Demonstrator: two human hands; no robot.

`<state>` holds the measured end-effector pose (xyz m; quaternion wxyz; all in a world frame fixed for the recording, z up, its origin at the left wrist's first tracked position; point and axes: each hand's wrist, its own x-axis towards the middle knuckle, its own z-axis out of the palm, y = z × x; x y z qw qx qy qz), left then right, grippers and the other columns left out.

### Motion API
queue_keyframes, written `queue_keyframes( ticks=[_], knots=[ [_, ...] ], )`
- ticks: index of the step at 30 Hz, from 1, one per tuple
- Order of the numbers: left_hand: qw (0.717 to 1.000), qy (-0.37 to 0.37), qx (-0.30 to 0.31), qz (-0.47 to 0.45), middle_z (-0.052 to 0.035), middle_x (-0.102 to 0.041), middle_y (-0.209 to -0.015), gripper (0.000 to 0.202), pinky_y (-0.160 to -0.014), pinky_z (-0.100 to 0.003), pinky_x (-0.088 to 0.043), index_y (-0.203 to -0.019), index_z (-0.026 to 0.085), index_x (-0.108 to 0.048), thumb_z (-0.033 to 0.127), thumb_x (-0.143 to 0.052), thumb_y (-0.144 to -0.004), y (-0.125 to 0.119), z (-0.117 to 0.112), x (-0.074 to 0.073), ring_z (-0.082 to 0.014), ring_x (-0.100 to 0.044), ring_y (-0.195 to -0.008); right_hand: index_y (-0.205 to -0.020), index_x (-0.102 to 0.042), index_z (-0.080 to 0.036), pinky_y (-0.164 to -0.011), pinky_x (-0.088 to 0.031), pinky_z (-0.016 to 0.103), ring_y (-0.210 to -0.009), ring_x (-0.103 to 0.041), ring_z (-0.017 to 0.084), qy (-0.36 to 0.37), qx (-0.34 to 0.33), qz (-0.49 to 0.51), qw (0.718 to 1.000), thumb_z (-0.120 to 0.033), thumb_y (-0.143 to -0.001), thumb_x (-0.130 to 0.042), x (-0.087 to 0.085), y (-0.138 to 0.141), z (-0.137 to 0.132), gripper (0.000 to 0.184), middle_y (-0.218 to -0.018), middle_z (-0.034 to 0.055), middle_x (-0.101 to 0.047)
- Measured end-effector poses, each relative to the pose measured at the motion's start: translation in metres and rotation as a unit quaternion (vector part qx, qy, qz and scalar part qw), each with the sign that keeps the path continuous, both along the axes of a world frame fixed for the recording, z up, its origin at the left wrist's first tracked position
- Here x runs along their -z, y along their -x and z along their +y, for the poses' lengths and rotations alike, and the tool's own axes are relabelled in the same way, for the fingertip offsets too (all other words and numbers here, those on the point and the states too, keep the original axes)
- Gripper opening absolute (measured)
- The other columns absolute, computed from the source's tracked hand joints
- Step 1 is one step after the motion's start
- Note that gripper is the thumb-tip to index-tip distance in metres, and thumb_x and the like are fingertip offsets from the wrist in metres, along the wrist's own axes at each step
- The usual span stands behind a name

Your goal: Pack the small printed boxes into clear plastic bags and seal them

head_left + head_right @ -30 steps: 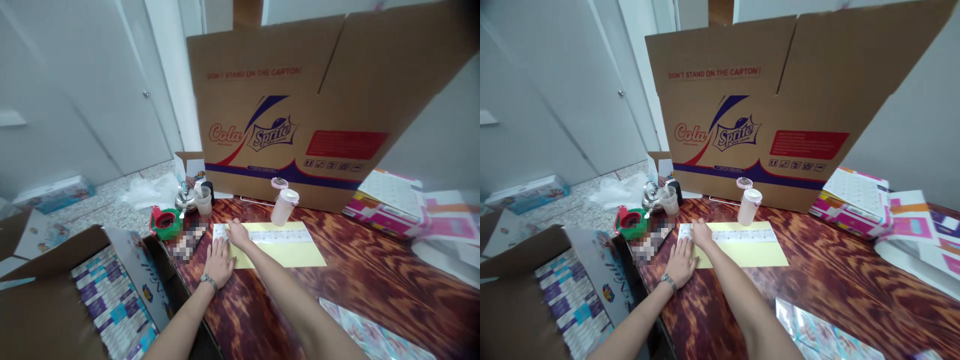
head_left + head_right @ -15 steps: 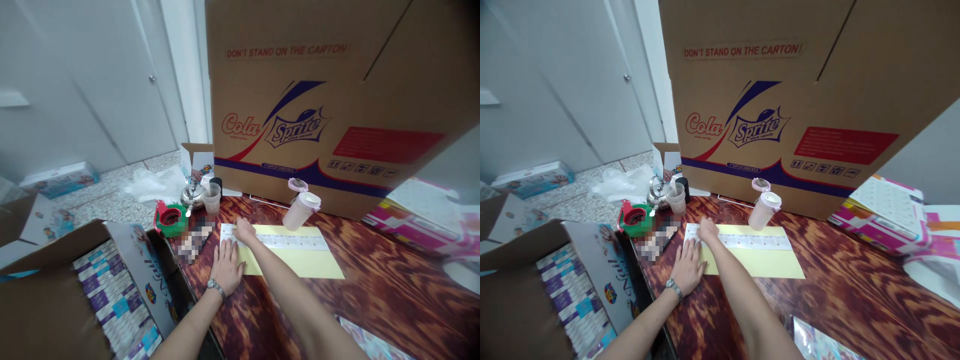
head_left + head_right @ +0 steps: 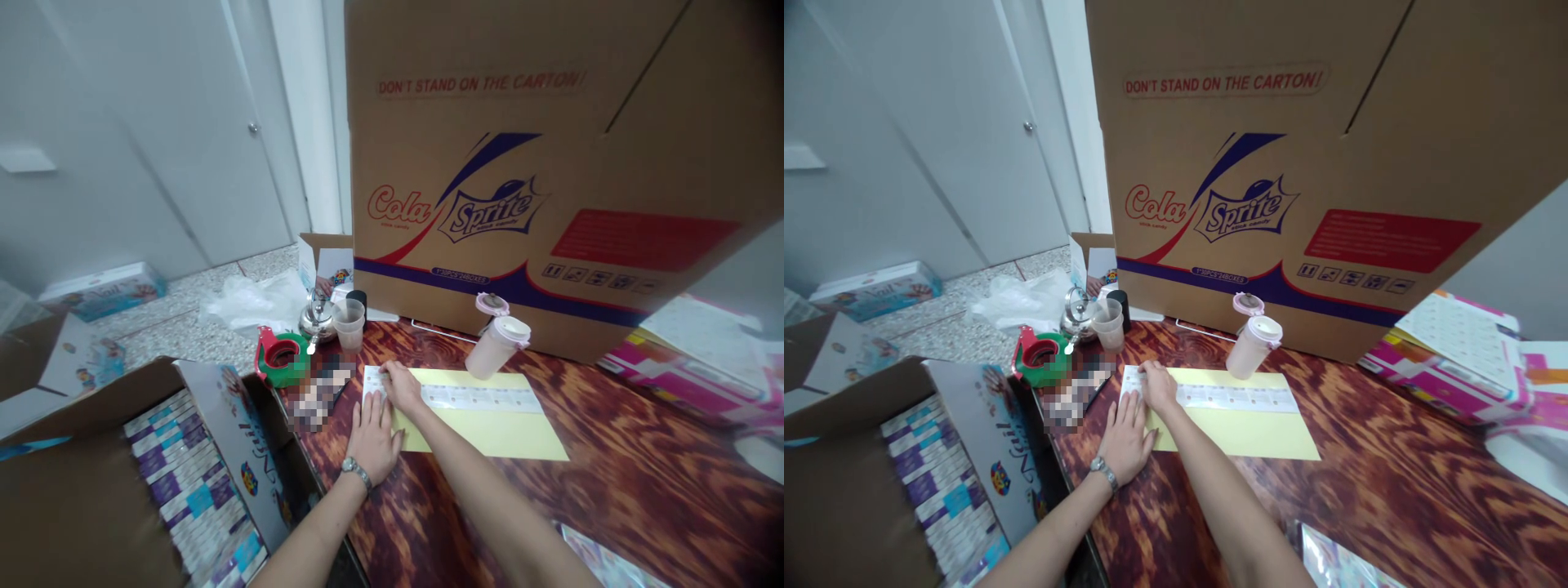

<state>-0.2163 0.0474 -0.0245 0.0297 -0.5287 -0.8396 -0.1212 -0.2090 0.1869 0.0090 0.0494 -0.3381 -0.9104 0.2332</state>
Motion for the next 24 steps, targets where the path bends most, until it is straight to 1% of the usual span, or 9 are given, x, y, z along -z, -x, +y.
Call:
queue_keyframes(
  ticks=[2,5,7,11,15,20,24],
  knots=[
    [1.000,-0.001,0.000,-0.003,-0.0148,-0.026,-0.143,0.060,-0.106,-0.052,-0.017,-0.135,0.012,-0.032,0.048,-0.026,-0.086,0.000,0.000,0.000,-0.0304,-0.017,-0.133,-0.104,-0.051,-0.028,-0.077,-0.038,0.022,-0.096,-0.053,0.013,-0.006,-0.011,0.012,1.000,-0.019,-0.083,-0.046,0.001,-0.002,0.002,0.024,-0.109,-0.0004,-0.054],
    [1.000,-0.004,0.002,-0.005,-0.0138,-0.026,-0.144,0.060,-0.106,-0.052,-0.017,-0.136,0.014,-0.031,0.049,-0.026,-0.086,0.000,0.000,0.001,-0.0303,-0.017,-0.133,-0.112,-0.050,-0.021,-0.078,-0.038,0.024,-0.094,-0.054,0.015,-0.019,0.010,0.009,1.000,-0.020,-0.083,-0.045,0.004,0.000,0.008,0.029,-0.110,0.0069,-0.052],
    [1.000,-0.006,0.000,-0.004,-0.0137,-0.026,-0.144,0.060,-0.106,-0.052,-0.017,-0.136,0.015,-0.030,0.049,-0.027,-0.086,0.001,-0.001,0.001,-0.0306,-0.017,-0.133,-0.111,-0.052,-0.018,-0.078,-0.038,0.026,-0.092,-0.054,0.017,-0.025,0.019,-0.001,1.000,-0.021,-0.082,-0.047,0.007,0.003,0.011,0.030,-0.108,0.0097,-0.051],
    [1.000,-0.003,0.002,-0.003,-0.0138,-0.026,-0.144,0.059,-0.106,-0.052,-0.017,-0.136,0.014,-0.031,0.047,-0.027,-0.087,0.001,-0.001,0.003,-0.0306,-0.018,-0.133,-0.107,-0.057,-0.020,-0.078,-0.038,0.026,-0.092,-0.052,0.018,-0.033,0.013,-0.012,0.999,-0.021,-0.084,-0.043,0.011,0.008,0.009,0.027,-0.104,0.0085,-0.052],
    [1.000,0.003,0.002,0.004,-0.0141,-0.025,-0.144,0.060,-0.106,-0.051,-0.017,-0.136,0.013,-0.030,0.047,-0.027,-0.086,0.001,-0.001,0.004,-0.0303,-0.017,-0.133,-0.107,-0.057,-0.023,-0.077,-0.037,0.024,-0.093,-0.052,0.017,-0.036,0.022,-0.019,0.999,-0.020,-0.085,-0.041,0.012,0.008,0.004,0.027,-0.103,0.0069,-0.051],
    [1.000,0.012,0.001,0.013,-0.0136,-0.025,-0.144,0.060,-0.106,-0.051,-0.017,-0.136,0.013,-0.028,0.046,-0.029,-0.086,0.001,0.000,0.003,-0.0304,-0.017,-0.133,-0.105,-0.055,-0.027,-0.071,-0.039,0.026,-0.091,-0.055,0.016,-0.031,0.049,-0.036,0.998,-0.024,-0.087,-0.038,0.011,0.011,0.002,0.025,-0.104,0.0048,-0.051],
    [1.000,0.012,0.000,0.015,-0.0135,-0.025,-0.144,0.060,-0.106,-0.051,-0.017,-0.136,0.013,-0.029,0.045,-0.030,-0.086,0.001,0.000,0.001,-0.0303,-0.017,-0.133,-0.102,-0.055,-0.026,-0.070,-0.040,0.029,-0.091,-0.056,0.018,-0.027,0.076,-0.056,0.995,-0.027,-0.089,-0.034,0.008,0.019,0.001,0.025,-0.106,0.0061,-0.051]
  ],
)
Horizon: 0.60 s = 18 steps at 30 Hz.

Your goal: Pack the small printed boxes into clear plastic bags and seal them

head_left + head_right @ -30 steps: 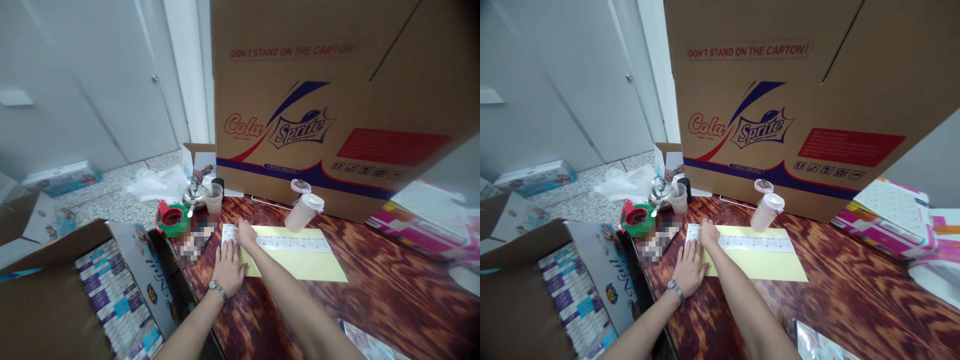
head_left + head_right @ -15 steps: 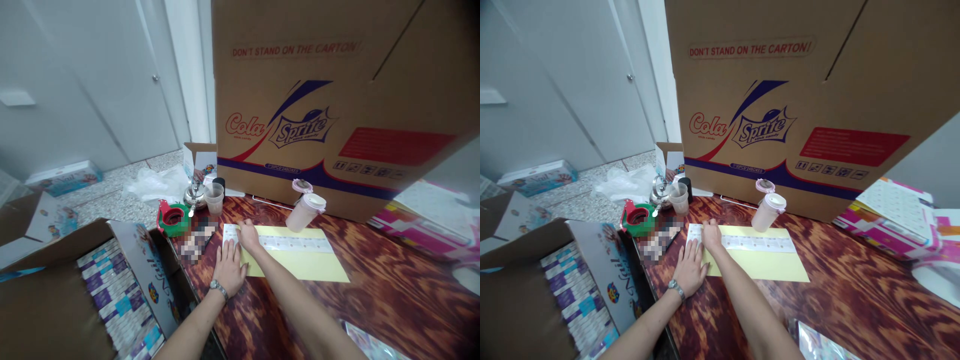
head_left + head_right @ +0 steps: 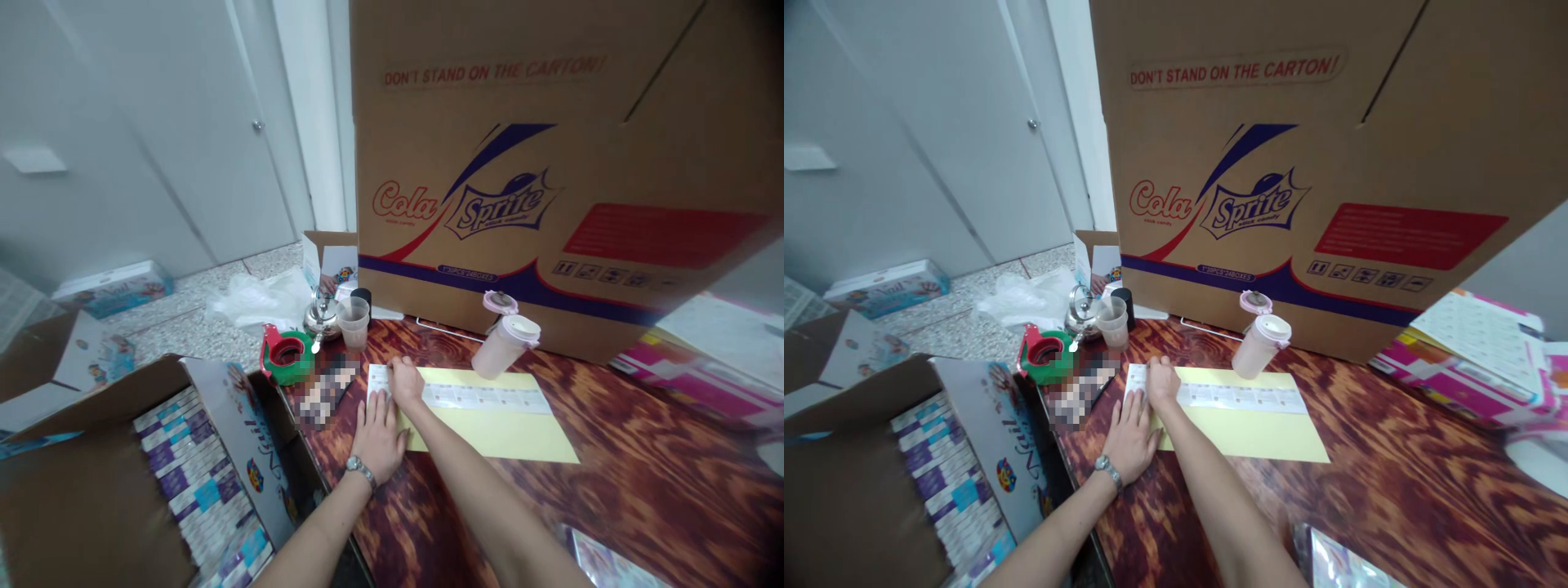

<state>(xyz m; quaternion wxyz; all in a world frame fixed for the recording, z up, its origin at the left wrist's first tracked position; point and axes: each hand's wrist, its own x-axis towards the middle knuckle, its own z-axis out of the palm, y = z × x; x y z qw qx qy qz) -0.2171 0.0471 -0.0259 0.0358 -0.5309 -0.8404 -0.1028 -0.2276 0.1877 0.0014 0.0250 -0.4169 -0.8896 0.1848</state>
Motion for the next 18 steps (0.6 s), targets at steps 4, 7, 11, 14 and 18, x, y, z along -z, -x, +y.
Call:
queue_keyframes(
  ticks=[4,7,11,14,18],
  knots=[
    [1.000,-0.002,0.004,-0.007,-0.0129,-0.025,-0.144,0.059,-0.105,-0.052,-0.019,-0.136,0.015,-0.029,0.046,-0.030,-0.086,0.001,0.000,0.001,-0.0310,-0.018,-0.133,-0.106,-0.052,-0.021,-0.073,-0.040,0.032,-0.098,-0.054,0.021,0.001,0.008,-0.014,1.000,-0.018,-0.088,-0.032,-0.007,0.006,-0.004,0.027,-0.110,0.0102,-0.052],
    [1.000,-0.007,0.010,-0.013,-0.0123,-0.026,-0.144,0.060,-0.105,-0.053,-0.019,-0.137,0.016,-0.028,0.047,-0.028,-0.087,0.001,-0.001,0.002,-0.0317,-0.017,-0.133,-0.109,-0.050,-0.018,-0.077,-0.040,0.034,-0.103,-0.053,0.022,0.010,0.006,-0.021,1.000,-0.016,-0.086,-0.036,-0.016,0.008,-0.008,0.027,-0.111,0.0123,-0.054],
    [1.000,-0.016,0.011,-0.016,-0.0120,-0.026,-0.144,0.060,-0.105,-0.052,-0.019,-0.138,0.015,-0.026,0.048,-0.027,-0.087,0.002,-0.002,0.001,-0.0324,-0.015,-0.133,-0.105,-0.052,-0.018,-0.073,-0.042,0.032,-0.097,-0.058,0.023,0.045,-0.009,-0.032,0.998,-0.020,-0.082,-0.045,-0.032,0.011,-0.009,0.025,-0.104,0.0119,-0.060],
    [1.000,-0.024,0.010,-0.009,-0.0118,-0.025,-0.145,0.062,-0.105,-0.052,-0.020,-0.139,0.016,-0.022,0.048,-0.028,-0.087,0.003,-0.002,0.002,-0.0324,-0.015,-0.133,-0.102,-0.055,-0.019,-0.068,-0.043,0.031,-0.090,-0.061,0.024,0.066,-0.024,-0.034,0.997,-0.024,-0.082,-0.046,-0.047,0.017,-0.008,0.021,-0.098,0.0116,-0.064],
    [0.999,-0.031,0.011,0.006,-0.0120,-0.025,-0.145,0.062,-0.104,-0.053,-0.021,-0.138,0.016,-0.023,0.049,-0.028,-0.087,0.003,-0.003,0.006,-0.0322,-0.016,-0.133,-0.099,-0.056,-0.017,-0.068,-0.043,0.033,-0.091,-0.061,0.028,0.056,-0.062,-0.017,0.996,-0.023,-0.079,-0.052,-0.085,0.023,-0.009,0.021,-0.098,0.0163,-0.064]
  ],
)
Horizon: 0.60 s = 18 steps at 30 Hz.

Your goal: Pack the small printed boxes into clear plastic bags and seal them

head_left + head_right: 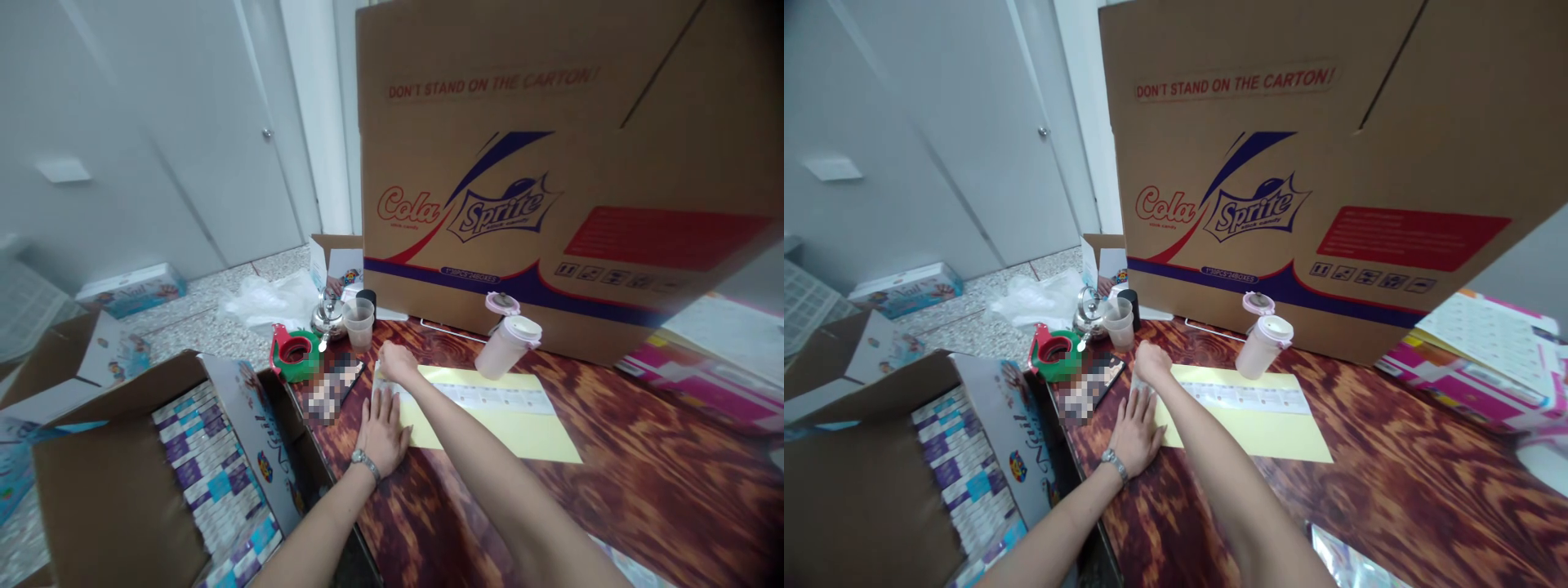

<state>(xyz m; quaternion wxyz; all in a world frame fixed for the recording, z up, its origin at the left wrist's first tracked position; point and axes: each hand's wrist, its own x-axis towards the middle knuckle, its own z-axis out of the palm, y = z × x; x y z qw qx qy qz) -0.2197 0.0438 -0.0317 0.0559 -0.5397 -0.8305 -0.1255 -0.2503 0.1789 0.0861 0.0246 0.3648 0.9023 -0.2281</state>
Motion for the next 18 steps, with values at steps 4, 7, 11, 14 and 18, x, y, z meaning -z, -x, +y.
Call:
queue_keyframes(
  ticks=[4,7,11,14,18],
  knots=[
    [1.000,0.003,-0.010,0.014,-0.0128,-0.029,-0.143,0.060,-0.103,-0.052,-0.023,-0.137,0.015,-0.027,0.048,-0.031,-0.086,0.001,0.003,0.003,-0.0316,-0.020,-0.132,-0.094,-0.057,-0.020,-0.071,-0.040,0.029,-0.090,-0.060,0.022,-0.023,-0.073,0.070,0.995,-0.024,-0.083,-0.047,-0.055,-0.024,0.000,0.015,-0.096,0.0103,-0.064],
    [1.000,0.009,-0.013,0.025,-0.0130,-0.034,-0.141,0.058,-0.103,-0.051,-0.024,-0.135,0.016,-0.032,0.045,-0.035,-0.085,0.002,0.004,0.001,-0.0313,-0.024,-0.131,-0.090,-0.055,-0.020,-0.067,-0.037,0.023,-0.079,-0.058,0.014,-0.028,-0.145,0.179,0.973,-0.025,-0.085,-0.046,-0.086,-0.083,0.001,0.011,-0.086,0.0032,-0.064],
    [1.000,0.007,0.004,0.020,-0.0226,-0.032,-0.139,0.057,-0.099,-0.057,-0.025,-0.132,0.008,-0.037,0.040,-0.038,-0.085,-0.001,-0.002,-0.004,-0.0369,-0.024,-0.130,-0.090,-0.051,-0.018,-0.058,-0.035,0.020,-0.064,-0.052,0.011,0.010,-0.133,0.296,0.946,-0.026,-0.085,-0.046,-0.095,-0.210,-0.003,0.011,-0.073,-0.0006,-0.057],
    [0.996,-0.065,0.012,0.056,-0.0232,-0.026,-0.141,0.055,-0.100,-0.058,-0.020,-0.131,0.010,-0.038,0.039,-0.040,-0.085,0.000,-0.003,-0.002,-0.0361,-0.020,-0.131,-0.091,-0.049,-0.018,-0.056,-0.035,0.020,-0.062,-0.049,0.010,0.003,-0.035,0.296,0.955,-0.028,-0.084,-0.048,-0.086,-0.314,-0.013,0.012,-0.073,-0.0016,-0.054],
    [0.985,-0.141,0.045,0.085,-0.0216,-0.028,-0.140,0.050,-0.100,-0.062,-0.013,-0.129,0.013,-0.041,0.033,-0.046,-0.083,-0.019,0.001,-0.010,-0.0366,-0.020,-0.131,-0.090,-0.048,-0.019,-0.056,-0.036,0.021,-0.062,-0.048,0.010,-0.029,0.136,0.270,0.953,-0.030,-0.084,-0.048,-0.053,-0.433,-0.033,0.012,-0.072,-0.0015,-0.052]
  ],
)
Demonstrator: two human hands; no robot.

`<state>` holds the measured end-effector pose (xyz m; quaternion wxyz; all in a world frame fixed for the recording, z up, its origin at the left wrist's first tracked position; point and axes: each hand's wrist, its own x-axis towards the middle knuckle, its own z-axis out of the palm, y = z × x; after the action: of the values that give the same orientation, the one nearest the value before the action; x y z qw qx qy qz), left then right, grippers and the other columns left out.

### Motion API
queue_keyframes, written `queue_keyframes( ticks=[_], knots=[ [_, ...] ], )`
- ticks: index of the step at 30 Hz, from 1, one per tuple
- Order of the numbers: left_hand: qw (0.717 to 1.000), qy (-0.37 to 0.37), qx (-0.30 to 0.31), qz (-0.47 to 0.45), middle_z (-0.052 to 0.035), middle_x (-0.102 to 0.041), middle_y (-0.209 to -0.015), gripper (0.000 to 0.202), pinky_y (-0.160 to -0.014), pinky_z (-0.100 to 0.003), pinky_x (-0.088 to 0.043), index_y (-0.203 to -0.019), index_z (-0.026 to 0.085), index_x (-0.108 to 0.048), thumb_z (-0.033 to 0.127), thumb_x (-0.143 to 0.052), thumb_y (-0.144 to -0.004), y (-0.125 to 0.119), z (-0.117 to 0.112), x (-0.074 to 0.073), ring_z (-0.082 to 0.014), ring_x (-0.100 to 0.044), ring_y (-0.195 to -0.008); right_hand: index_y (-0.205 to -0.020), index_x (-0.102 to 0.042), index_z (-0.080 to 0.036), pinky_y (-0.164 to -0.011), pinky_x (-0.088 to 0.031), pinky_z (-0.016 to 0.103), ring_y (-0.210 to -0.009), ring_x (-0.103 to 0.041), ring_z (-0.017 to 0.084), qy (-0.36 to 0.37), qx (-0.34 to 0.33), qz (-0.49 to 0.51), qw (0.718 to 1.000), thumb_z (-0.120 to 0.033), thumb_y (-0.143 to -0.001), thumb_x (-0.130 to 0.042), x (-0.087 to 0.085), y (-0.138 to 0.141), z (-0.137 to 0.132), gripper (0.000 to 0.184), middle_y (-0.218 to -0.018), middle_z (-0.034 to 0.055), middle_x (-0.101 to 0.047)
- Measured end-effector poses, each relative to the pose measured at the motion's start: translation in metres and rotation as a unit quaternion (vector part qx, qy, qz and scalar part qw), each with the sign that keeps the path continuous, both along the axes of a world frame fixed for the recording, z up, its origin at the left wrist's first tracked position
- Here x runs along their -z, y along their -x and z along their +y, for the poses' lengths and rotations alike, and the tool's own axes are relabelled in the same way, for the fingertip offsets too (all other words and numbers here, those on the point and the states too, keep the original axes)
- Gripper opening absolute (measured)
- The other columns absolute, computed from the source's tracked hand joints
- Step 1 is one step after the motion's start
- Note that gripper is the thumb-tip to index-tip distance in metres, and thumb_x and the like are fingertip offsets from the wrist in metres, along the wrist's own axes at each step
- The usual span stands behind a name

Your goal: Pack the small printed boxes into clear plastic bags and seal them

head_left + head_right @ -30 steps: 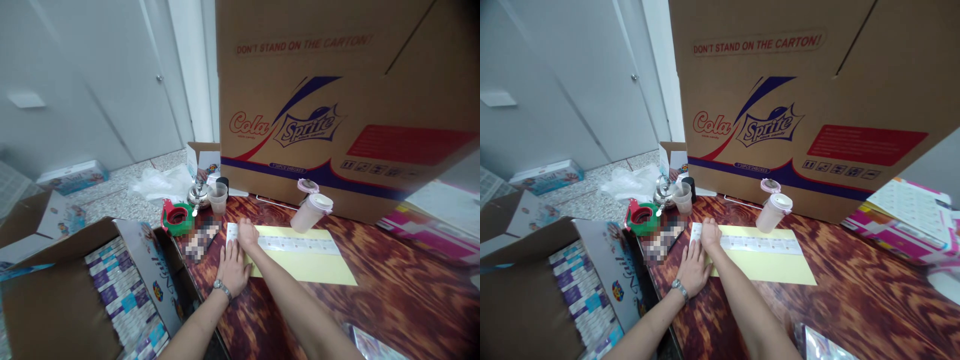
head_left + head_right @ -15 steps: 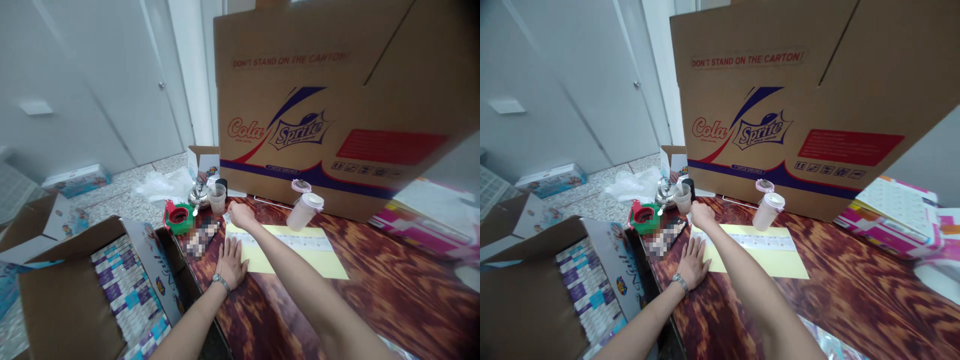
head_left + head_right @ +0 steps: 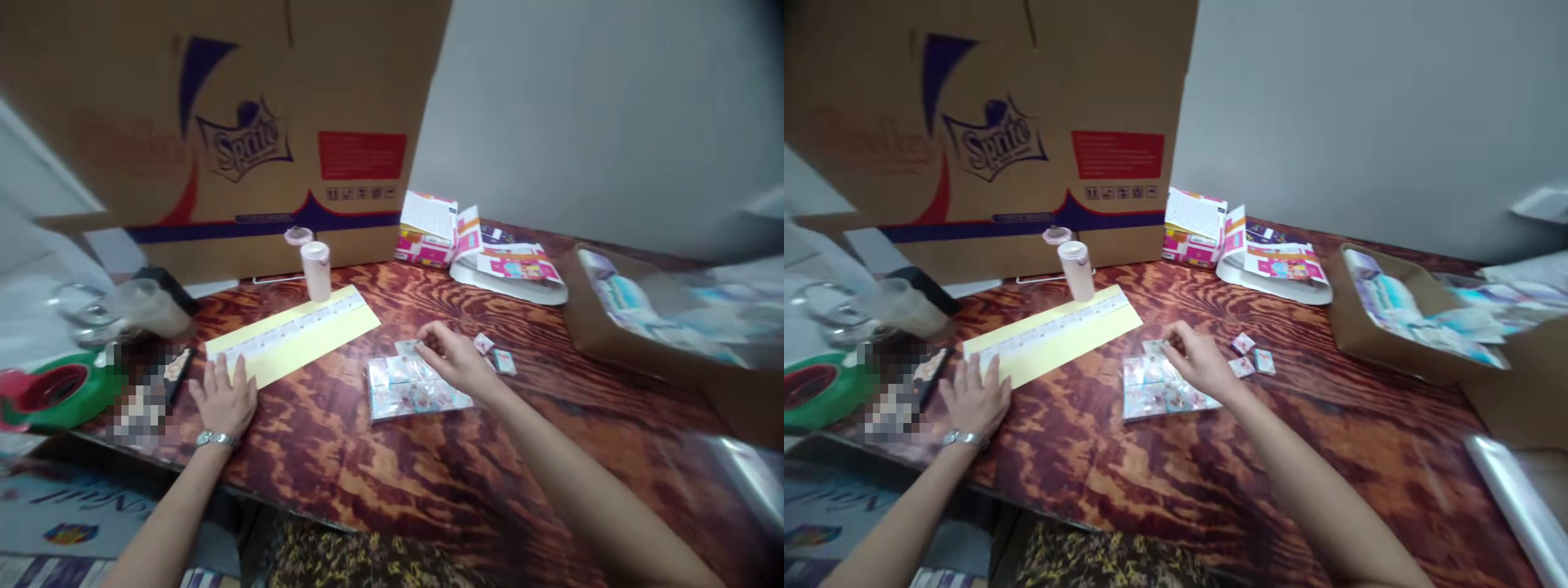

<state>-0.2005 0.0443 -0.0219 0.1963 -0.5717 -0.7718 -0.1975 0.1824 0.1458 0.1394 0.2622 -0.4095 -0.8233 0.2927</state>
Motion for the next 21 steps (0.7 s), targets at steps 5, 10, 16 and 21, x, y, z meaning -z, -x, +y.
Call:
queue_keyframes(
  ticks=[5,10,16,21],
  knots=[
    [0.987,-0.049,0.142,-0.050,-0.0202,-0.040,-0.133,0.045,-0.100,-0.053,-0.028,-0.124,0.012,-0.045,0.025,-0.050,-0.081,-0.096,0.005,-0.034,-0.0327,-0.031,-0.127,-0.088,-0.046,-0.020,-0.056,-0.039,0.021,-0.061,-0.049,0.011,0.095,0.089,0.066,0.989,-0.036,-0.083,-0.049,0.058,-0.063,-0.021,0.017,-0.071,-0.0021,-0.050],
    [0.928,-0.009,0.351,-0.123,-0.0109,-0.054,-0.120,0.038,-0.101,-0.044,-0.035,-0.121,0.019,-0.046,0.017,-0.045,-0.083,-0.201,0.008,-0.050,-0.0226,-0.041,-0.121,-0.087,-0.046,-0.019,-0.054,-0.041,0.021,-0.062,-0.050,0.011,0.148,0.087,0.102,0.980,-0.036,-0.081,-0.049,0.082,-0.049,-0.022,0.018,-0.072,-0.0016,-0.051],
    [0.914,0.031,0.390,-0.109,-0.0108,-0.056,-0.115,0.035,-0.100,-0.045,-0.037,-0.117,0.017,-0.049,0.013,-0.042,-0.084,-0.241,0.004,-0.044,-0.0230,-0.045,-0.116,-0.088,-0.049,-0.020,-0.055,-0.041,0.022,-0.061,-0.052,0.012,0.162,0.106,0.066,0.979,-0.033,-0.079,-0.050,0.094,-0.036,-0.014,0.016,-0.069,-0.0020,-0.054],
    [0.912,0.047,0.395,-0.098,-0.0106,-0.057,-0.112,0.032,-0.098,-0.045,-0.038,-0.114,0.017,-0.051,0.014,-0.040,-0.084,-0.243,0.007,-0.043,-0.0220,-0.049,-0.110,-0.087,-0.049,-0.019,-0.054,-0.040,0.021,-0.058,-0.052,0.011,0.154,0.114,0.061,0.979,-0.031,-0.078,-0.049,0.104,-0.033,-0.012,0.015,-0.069,-0.0030,-0.056]
  ],
)
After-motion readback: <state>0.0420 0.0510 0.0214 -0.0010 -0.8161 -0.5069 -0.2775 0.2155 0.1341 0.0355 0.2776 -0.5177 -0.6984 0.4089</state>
